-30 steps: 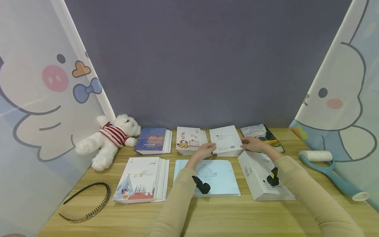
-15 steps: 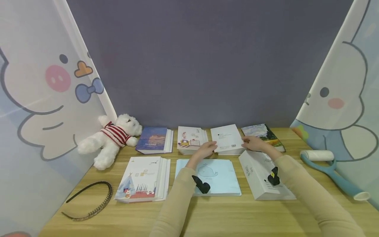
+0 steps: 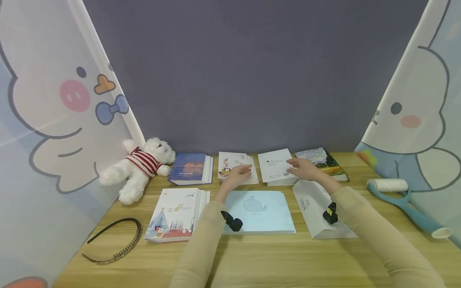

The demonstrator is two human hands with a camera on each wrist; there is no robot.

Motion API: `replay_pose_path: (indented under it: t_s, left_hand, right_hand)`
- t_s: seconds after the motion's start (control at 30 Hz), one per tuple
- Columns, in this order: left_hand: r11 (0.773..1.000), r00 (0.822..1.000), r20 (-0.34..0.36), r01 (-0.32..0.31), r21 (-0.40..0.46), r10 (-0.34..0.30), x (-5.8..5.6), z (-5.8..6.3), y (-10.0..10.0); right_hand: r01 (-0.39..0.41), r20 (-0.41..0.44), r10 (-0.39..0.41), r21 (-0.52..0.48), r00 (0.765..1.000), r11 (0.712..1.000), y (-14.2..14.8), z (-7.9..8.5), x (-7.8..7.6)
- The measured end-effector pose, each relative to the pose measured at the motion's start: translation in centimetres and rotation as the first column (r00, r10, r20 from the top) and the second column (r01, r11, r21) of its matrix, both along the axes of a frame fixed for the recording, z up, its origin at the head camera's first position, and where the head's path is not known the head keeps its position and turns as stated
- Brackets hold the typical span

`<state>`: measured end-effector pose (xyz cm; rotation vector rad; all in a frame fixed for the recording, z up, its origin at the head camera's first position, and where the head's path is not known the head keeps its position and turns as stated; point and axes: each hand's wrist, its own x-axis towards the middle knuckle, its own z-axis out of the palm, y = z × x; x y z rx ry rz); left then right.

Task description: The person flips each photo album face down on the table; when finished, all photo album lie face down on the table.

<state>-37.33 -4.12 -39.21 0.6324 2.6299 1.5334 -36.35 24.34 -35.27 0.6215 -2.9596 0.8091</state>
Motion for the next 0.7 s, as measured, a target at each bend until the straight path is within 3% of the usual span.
replay_pose_path:
  t_s: [0.17, 0.2, 0.3, 0.4, 0.43, 0.57, 0.7]
  left_hand:
    - [0.999, 0.999, -0.044, -0.028, 0.033, 0.03, -0.2, -0.2, -2.3]
    - [0.998, 0.996, -0.086, -0.009, 0.061, 0.014, -1.0, -0.9, -2.9]
    - [0.995, 0.993, -0.112, -0.021, 0.099, 0.032, -1.1, -0.9, -3.9]
    - [0.99, 0.993, -0.107, -0.03, 0.138, 0.045, -1.1, -0.7, -4.6]
    - [0.99, 0.994, -0.074, -0.069, 0.127, 0.078, -0.2, 0.1, -4.7]
    - [0.981, 0.989, -0.044, -0.131, 0.142, 0.138, 0.2, 0.4, -5.6]
    - [0.973, 0.985, -0.053, -0.153, 0.175, 0.164, 0.3, 0.4, -6.7]
  right_hand:
    - [-0.046, -0.066, 0.047, 0.017, 0.997, 0.999, -2.2, 0.3, 0.0]
    - [-0.055, -0.073, 0.056, 0.013, 0.996, 0.998, -2.7, 0.3, 0.0]
    - [-0.083, -0.09, 0.083, 0.008, 0.992, 0.997, -4.0, 0.4, -0.1]
    - [-0.097, -0.088, 0.096, 0.0, 0.991, 0.995, -5.3, 0.2, -0.1]
    - [-0.101, -0.083, 0.1, -0.007, 0.992, 0.995, -5.7, 0.1, -0.2]
    - [-0.134, -0.09, 0.13, -0.038, 0.987, 0.99, -7.3, -0.3, -0.3]
    - [-0.163, -0.125, 0.154, -0.067, 0.98, 0.984, -8.7, -0.6, -0.5]
